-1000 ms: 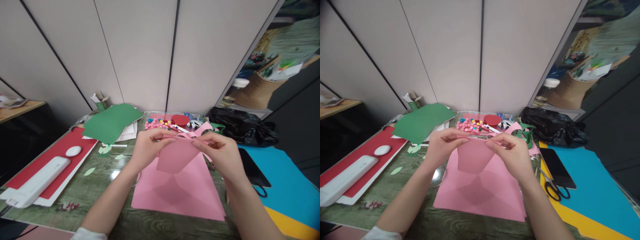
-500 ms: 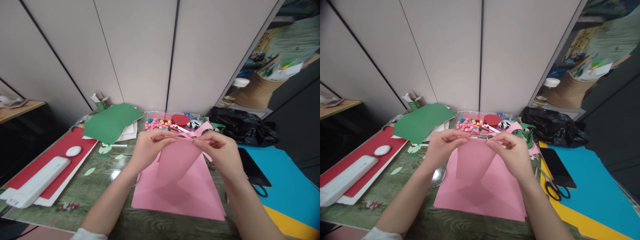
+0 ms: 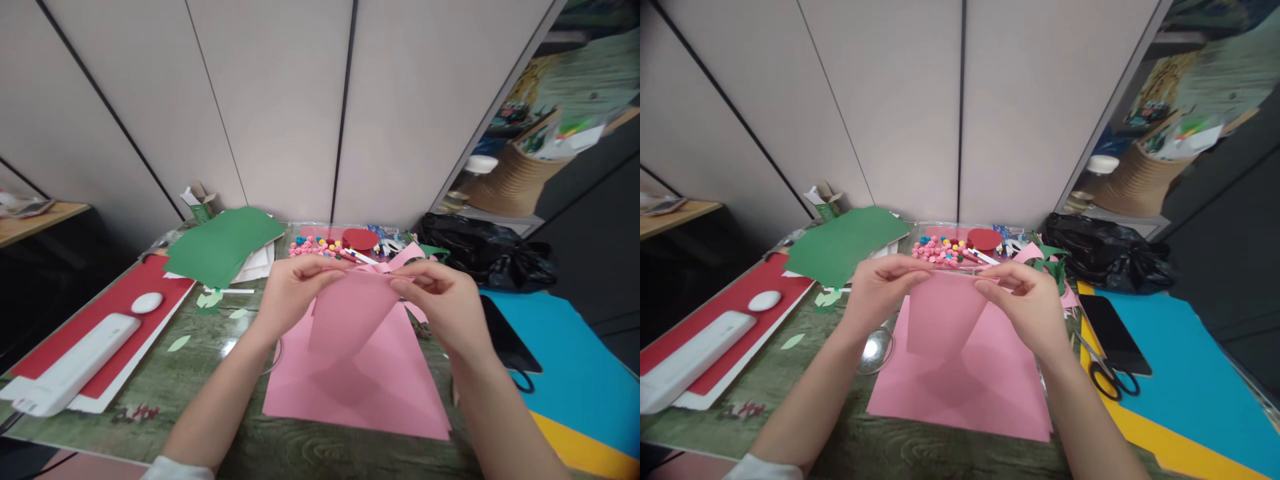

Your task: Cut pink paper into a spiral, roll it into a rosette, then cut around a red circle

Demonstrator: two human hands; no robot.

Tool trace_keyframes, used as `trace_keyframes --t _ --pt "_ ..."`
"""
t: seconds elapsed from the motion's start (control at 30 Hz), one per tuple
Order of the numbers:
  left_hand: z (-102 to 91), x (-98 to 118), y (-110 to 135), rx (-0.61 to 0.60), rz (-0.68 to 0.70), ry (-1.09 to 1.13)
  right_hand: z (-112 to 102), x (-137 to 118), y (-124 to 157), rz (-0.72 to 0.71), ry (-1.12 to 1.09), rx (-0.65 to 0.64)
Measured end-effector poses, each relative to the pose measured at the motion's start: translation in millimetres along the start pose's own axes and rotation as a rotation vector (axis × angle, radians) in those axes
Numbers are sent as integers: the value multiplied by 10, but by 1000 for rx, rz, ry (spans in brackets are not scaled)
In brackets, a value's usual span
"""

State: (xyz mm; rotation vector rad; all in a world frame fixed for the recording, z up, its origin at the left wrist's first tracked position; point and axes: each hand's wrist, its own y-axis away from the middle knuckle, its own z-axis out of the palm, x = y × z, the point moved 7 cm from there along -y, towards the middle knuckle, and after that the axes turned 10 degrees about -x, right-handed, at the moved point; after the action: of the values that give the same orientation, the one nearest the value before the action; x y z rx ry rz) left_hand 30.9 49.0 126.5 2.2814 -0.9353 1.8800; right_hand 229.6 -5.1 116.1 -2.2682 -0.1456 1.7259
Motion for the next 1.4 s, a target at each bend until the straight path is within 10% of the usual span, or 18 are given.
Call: trace_keyframes --t 0.47,1.4 --pt "-51 41 -4 4 42 5 -77 -17 34 31 -58 81" --pt "-41 64 15 10 37 35 -34 33 -128 -168 -285 -189"
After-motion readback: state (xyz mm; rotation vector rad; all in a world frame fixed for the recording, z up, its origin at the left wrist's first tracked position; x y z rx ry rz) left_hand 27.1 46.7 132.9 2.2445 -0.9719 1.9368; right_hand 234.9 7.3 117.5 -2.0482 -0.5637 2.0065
